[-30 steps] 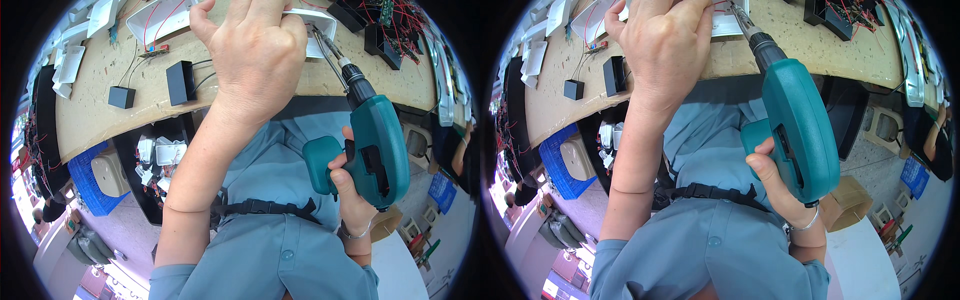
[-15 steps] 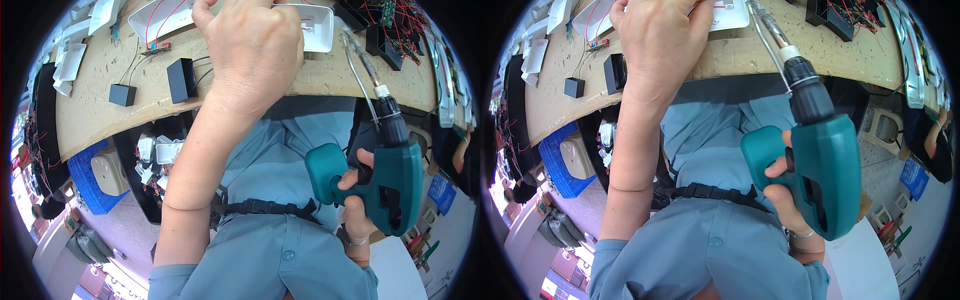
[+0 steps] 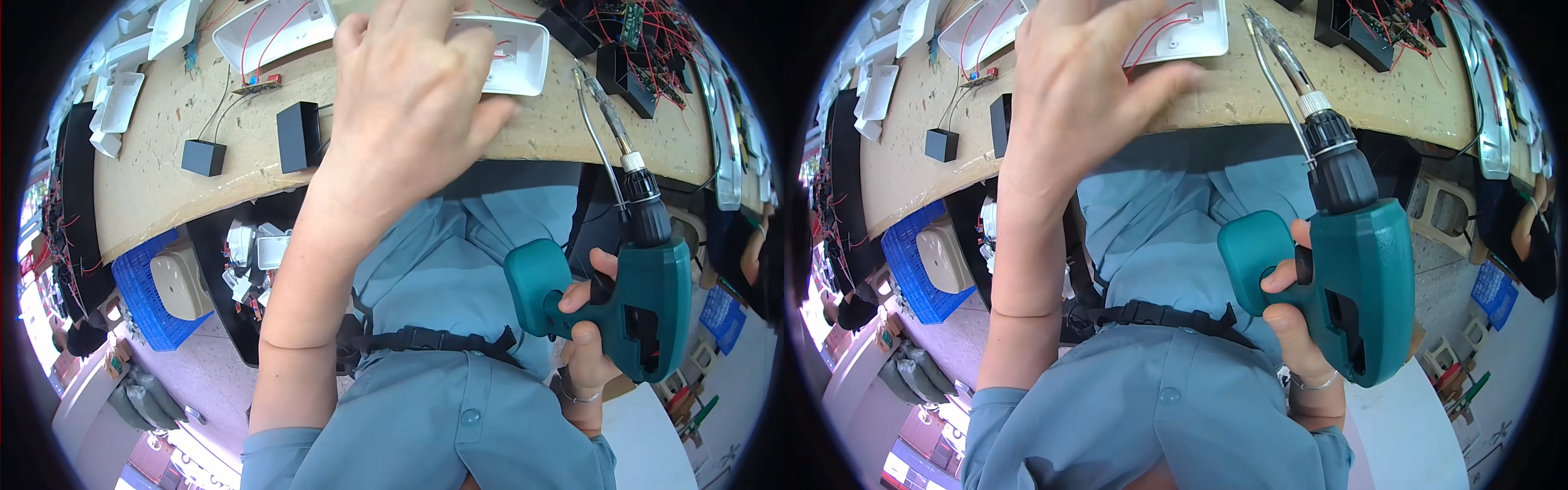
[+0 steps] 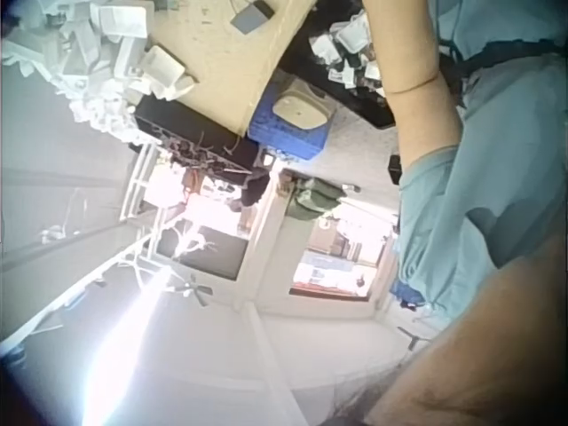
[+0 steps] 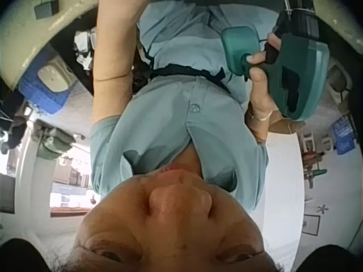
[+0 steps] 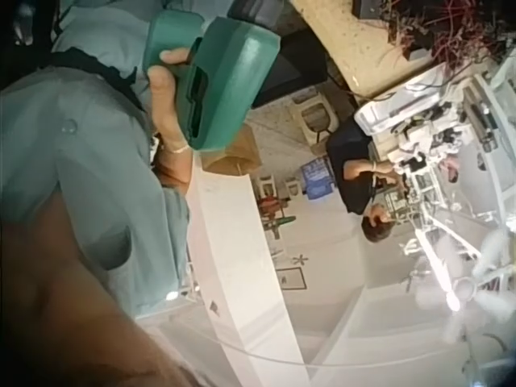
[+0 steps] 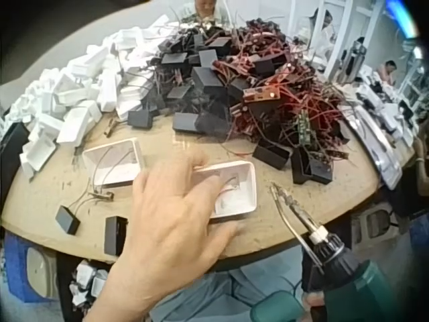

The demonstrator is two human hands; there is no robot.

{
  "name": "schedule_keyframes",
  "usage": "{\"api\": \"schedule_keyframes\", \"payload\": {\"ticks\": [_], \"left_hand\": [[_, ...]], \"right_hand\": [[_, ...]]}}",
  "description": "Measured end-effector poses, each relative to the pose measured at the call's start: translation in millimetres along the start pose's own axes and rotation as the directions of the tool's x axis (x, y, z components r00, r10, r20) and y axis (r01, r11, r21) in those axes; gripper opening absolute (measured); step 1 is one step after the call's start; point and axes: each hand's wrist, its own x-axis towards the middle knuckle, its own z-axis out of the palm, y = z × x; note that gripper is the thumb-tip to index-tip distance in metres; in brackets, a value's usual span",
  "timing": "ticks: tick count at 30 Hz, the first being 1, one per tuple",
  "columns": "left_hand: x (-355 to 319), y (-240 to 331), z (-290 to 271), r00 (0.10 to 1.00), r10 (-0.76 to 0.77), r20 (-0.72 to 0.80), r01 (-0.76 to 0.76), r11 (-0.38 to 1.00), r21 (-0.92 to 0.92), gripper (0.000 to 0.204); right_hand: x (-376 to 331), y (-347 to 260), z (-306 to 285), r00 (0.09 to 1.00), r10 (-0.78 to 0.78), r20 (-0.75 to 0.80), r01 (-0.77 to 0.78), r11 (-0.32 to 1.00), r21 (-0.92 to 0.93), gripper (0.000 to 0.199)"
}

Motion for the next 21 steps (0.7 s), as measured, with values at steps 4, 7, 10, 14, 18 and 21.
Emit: {"api": "schedule_keyframes", "payload": {"ticks": [4,7,10,14,18,21], "left_hand": [[4.0,3.6,-22.6,0.952,-0.084,0.295,0.018,0.976,0.219,0.033],[-18.8,-10.1,-18.9,0.984,-0.161,0.082,0.155,0.985,0.071,0.021],[-24.3,-9.2,-46.4,0.959,-0.266,0.097,0.273,0.959,-0.071,0.024],[-41.2,-11.7,-134.1,0.775,-0.501,0.385,0.624,0.699,-0.348,0.041],[-99.3,-22.9,-212.3,0.611,-0.493,0.620,0.779,0.515,-0.359,0.040],[-147.4,-17.9,-243.9,0.417,-0.625,0.660,0.872,0.479,-0.097,0.043]], "right_hand": [[3.3,1.6,-2.7,1.000,-0.023,0.009,0.023,1.000,-0.006,0.070],[4.2,-0.8,0.3,0.997,-0.062,0.034,0.063,0.998,-0.016,0.069],[3.4,-1.2,2.1,0.996,-0.087,0.036,0.085,0.996,0.037,0.068],[7.8,5.9,0.3,0.982,-0.183,0.052,0.180,0.982,0.060,0.066],[11.1,9.9,3.4,0.970,-0.228,0.078,0.224,0.973,0.060,0.063],[14.9,13.5,5.3,0.968,-0.226,0.111,0.217,0.972,0.087,0.062]]}}
